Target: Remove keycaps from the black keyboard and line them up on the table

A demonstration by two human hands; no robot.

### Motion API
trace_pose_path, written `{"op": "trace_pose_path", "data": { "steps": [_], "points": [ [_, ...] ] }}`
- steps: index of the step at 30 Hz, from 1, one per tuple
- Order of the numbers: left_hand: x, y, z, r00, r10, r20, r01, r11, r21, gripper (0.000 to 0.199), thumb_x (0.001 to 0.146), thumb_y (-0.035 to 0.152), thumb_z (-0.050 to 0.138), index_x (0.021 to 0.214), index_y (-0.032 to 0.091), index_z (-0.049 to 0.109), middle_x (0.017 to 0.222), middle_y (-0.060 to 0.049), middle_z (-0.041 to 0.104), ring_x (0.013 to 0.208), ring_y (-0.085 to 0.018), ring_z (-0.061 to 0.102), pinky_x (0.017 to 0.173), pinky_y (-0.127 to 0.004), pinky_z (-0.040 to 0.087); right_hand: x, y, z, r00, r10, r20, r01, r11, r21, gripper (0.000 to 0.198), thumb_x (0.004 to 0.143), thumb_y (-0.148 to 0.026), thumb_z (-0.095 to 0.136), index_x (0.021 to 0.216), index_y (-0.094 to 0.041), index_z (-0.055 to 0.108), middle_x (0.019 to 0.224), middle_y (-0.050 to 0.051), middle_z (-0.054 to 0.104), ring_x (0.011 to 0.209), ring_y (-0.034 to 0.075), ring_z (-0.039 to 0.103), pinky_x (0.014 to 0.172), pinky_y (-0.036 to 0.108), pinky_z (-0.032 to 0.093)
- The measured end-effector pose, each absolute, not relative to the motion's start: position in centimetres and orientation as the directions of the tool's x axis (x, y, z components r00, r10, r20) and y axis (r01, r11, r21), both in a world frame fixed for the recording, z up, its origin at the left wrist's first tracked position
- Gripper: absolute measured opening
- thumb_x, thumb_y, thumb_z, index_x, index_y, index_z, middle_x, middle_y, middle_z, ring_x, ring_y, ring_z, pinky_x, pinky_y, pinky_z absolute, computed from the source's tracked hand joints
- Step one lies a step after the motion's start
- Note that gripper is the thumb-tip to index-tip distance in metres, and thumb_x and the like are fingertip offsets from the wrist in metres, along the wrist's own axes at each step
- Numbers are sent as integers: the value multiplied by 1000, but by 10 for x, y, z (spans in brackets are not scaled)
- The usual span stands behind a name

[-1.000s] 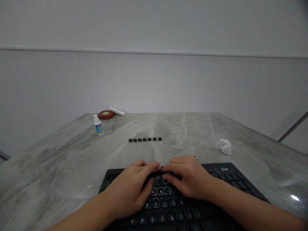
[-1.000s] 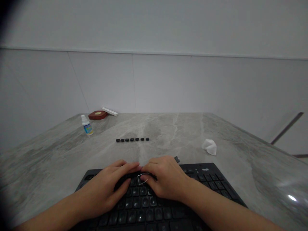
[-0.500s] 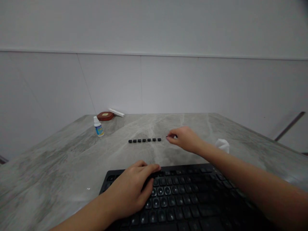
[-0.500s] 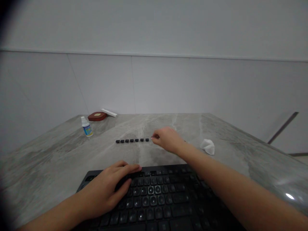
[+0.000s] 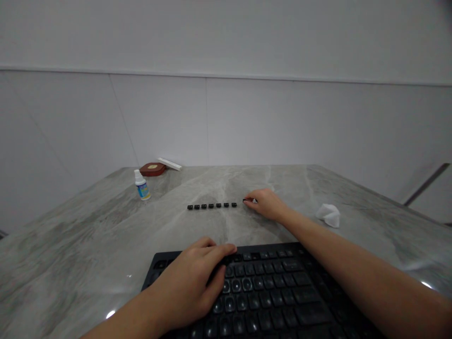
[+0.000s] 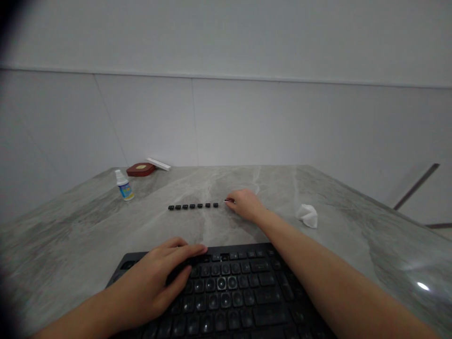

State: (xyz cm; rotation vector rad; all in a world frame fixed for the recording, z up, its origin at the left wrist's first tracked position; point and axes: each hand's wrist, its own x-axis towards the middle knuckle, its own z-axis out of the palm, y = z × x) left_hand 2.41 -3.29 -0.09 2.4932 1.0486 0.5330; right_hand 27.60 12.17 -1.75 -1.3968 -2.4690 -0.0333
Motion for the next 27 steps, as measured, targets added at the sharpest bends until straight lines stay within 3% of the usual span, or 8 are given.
{"op": "trace_pose_path", "data": {
  "steps": [12,27],
  "points": [
    [25,-33,1,648,735,202,587,-650,482,39,91,17,40,129,23,47,105,-7,60,100,-20,57,88,-36,49,271,121,-20,-548,793,267,784,598,-169,21,85,-28,56,95,-19,72,88,6,69,82,18,61,76,29,43],
    [25,-33,1,649,737,189,592,-645,483,40,91,15,40,129,23,47,106,-7,60,100,-19,57,90,-38,48,269,124,-22,-518,814,262,800,569,-188,22,84,-29,58,97,-19,72,87,6,69,81,18,61,76,28,43]
  ]
}}
